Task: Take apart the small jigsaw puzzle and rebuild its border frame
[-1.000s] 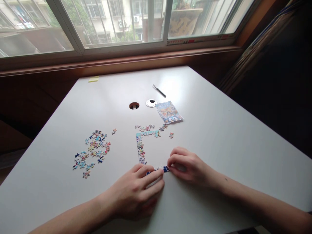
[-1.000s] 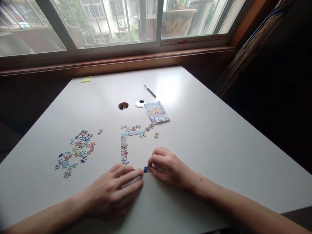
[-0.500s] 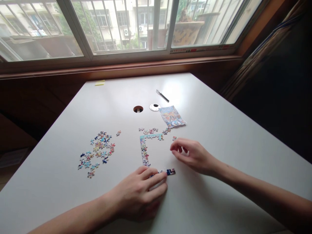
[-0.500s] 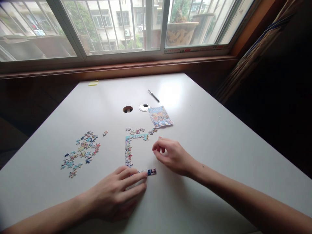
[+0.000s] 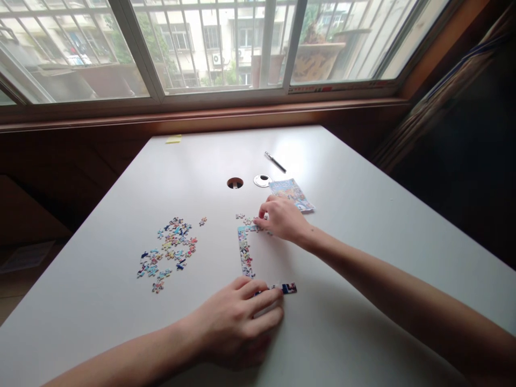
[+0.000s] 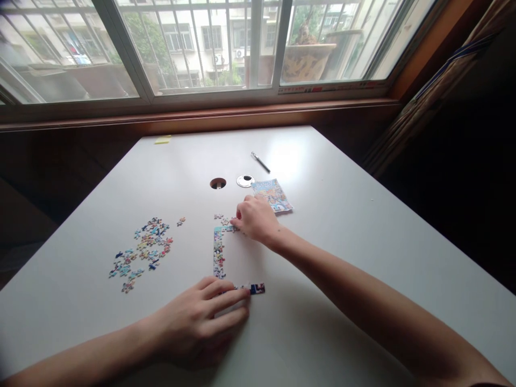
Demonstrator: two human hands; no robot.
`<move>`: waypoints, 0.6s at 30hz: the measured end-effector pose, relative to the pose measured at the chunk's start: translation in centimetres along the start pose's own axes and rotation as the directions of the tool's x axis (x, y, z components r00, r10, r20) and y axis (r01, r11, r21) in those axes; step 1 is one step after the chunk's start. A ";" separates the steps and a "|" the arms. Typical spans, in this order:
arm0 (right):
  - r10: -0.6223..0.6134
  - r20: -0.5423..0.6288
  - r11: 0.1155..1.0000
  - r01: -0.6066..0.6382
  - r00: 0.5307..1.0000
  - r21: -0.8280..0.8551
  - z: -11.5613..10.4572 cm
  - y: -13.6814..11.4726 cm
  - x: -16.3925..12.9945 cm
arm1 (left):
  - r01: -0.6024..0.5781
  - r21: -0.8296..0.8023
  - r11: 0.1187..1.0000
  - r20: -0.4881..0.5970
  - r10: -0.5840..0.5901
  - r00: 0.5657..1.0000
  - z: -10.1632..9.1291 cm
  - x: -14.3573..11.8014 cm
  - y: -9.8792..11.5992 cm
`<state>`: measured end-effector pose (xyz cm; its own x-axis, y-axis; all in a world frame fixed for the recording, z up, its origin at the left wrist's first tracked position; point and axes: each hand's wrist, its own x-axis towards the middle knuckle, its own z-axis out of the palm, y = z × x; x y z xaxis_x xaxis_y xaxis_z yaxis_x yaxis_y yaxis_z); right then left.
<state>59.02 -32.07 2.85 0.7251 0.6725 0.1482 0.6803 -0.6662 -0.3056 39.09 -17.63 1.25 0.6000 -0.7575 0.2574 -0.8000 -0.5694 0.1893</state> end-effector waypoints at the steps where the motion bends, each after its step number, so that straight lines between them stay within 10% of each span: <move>1: 0.003 0.004 1.000 -0.003 1.000 -0.019 0.1 -0.3 0.3 | 0.000 -0.001 1.000 0.003 0.000 1.000 0.0 0.0 0.0; 18: -0.028 0.149 0.999 0.024 0.988 0.032 -0.8 -0.4 2.2 | -0.030 0.033 0.999 0.017 0.029 0.999 -0.2 -0.1 -0.2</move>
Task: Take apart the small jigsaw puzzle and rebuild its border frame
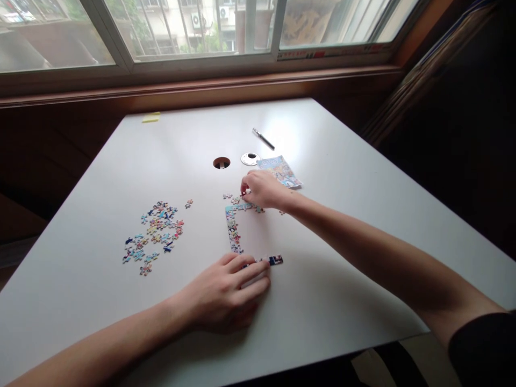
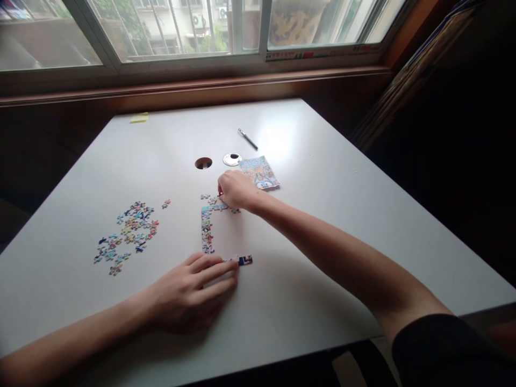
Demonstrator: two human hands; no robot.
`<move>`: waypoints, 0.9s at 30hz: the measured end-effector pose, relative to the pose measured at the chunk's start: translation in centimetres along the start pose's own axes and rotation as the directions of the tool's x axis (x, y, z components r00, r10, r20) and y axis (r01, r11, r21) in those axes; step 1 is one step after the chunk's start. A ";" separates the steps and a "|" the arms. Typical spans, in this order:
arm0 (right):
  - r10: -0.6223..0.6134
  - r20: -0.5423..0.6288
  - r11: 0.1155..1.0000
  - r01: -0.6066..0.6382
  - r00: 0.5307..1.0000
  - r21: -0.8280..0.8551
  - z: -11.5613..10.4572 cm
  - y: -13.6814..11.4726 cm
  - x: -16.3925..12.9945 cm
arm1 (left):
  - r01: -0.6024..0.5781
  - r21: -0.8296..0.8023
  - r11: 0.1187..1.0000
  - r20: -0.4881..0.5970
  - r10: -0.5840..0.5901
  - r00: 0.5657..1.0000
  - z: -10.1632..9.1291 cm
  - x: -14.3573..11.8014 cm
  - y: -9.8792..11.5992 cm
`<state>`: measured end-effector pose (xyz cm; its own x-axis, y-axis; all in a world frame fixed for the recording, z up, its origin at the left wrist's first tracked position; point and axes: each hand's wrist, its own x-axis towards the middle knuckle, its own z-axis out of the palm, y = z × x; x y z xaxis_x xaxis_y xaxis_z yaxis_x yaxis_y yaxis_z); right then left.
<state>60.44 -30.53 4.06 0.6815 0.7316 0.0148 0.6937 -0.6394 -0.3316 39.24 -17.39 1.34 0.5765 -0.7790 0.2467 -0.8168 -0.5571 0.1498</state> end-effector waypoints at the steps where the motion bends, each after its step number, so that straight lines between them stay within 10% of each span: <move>1: -0.012 -0.001 1.000 0.012 1.000 0.018 -0.1 0.1 -0.2 | -0.004 0.004 1.000 0.006 0.004 1.000 -0.1 0.0 0.0; 11: -0.137 0.221 0.813 -0.018 0.966 0.582 -1.5 2.3 -9.3 | 0.027 -0.019 0.999 0.007 -0.027 1.000 0.5 -0.1 0.3; 27: -0.125 0.298 0.863 -0.044 0.946 0.503 -0.6 1.4 -12.2 | 0.026 0.005 1.000 0.133 -0.026 0.991 0.3 0.0 0.2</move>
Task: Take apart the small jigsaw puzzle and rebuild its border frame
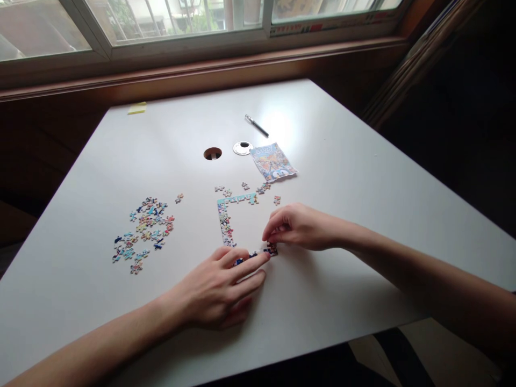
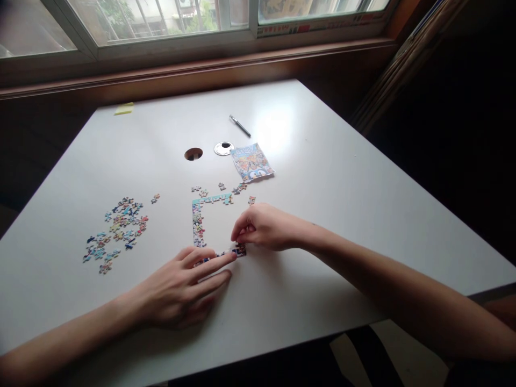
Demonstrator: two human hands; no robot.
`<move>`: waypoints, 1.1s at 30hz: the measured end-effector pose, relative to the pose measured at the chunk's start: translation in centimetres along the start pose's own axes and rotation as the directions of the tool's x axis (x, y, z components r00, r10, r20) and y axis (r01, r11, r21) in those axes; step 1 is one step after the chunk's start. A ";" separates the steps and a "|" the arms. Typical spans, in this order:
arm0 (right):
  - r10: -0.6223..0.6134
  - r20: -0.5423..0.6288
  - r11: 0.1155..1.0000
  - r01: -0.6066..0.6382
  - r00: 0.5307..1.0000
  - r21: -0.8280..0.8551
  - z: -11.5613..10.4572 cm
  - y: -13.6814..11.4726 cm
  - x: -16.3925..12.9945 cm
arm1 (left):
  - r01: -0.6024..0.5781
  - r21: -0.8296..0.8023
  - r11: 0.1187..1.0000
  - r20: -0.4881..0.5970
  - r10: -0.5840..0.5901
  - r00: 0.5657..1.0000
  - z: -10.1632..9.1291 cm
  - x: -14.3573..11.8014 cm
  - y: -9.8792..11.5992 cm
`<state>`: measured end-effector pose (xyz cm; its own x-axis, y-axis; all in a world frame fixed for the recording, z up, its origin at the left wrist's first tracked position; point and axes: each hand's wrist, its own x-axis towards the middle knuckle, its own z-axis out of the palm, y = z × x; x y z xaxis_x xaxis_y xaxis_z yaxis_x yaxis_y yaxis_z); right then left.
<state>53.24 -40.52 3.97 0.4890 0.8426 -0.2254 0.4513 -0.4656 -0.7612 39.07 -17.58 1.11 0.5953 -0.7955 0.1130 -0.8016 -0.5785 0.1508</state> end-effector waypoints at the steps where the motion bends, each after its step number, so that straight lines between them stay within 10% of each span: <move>1: -0.003 -0.006 1.000 0.003 1.000 -0.014 0.0 -0.1 0.0 | -0.001 -0.002 1.000 0.016 0.001 1.000 0.0 0.0 0.0; 33: -0.214 -0.103 0.973 0.203 0.971 -0.105 1.0 0.7 -0.1 | 0.020 -0.006 1.000 0.081 -0.020 0.997 -0.5 0.5 0.0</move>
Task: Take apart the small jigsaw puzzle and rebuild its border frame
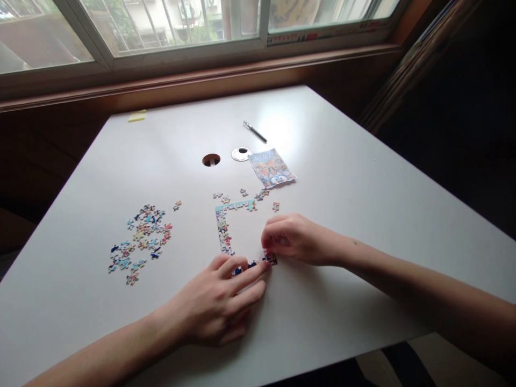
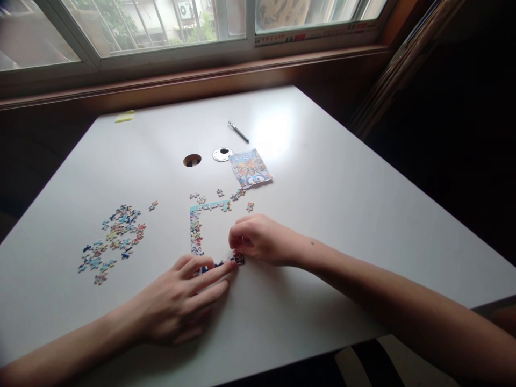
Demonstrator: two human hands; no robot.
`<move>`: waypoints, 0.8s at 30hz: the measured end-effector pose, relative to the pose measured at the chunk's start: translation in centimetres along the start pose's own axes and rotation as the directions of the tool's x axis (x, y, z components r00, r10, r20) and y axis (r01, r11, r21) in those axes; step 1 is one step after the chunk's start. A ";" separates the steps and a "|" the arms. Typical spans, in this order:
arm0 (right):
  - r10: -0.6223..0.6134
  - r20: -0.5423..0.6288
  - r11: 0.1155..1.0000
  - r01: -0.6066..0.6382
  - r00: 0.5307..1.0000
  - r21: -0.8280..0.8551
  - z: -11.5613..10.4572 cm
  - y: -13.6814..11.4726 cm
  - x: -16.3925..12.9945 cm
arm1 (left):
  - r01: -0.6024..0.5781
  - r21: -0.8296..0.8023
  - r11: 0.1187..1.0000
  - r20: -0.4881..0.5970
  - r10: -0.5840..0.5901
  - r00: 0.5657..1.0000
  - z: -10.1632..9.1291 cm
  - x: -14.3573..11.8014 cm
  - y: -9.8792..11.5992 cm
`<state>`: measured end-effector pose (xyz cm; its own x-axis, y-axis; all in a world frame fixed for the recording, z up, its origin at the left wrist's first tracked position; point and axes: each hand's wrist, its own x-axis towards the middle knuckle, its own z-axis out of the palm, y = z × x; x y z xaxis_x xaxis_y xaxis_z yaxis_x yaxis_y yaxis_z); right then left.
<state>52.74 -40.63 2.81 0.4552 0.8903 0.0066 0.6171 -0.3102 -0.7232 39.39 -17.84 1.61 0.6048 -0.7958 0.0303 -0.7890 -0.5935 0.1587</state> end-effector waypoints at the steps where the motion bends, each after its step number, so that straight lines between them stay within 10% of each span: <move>1: -0.005 -0.001 1.000 0.005 1.000 0.001 0.0 0.0 0.0 | -0.006 -0.004 1.000 0.008 0.006 1.000 -0.1 0.0 0.0; 24: 0.072 0.020 0.997 -0.073 0.997 0.018 0.2 -0.5 -0.6 | 0.005 0.000 1.000 -0.014 -0.005 1.000 -0.2 0.0 0.1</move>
<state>52.03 -40.89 3.06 0.4857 0.8721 -0.0594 0.5708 -0.3679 -0.7340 39.37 -17.84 1.79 0.6100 -0.7912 0.0432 -0.7861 -0.5974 0.1588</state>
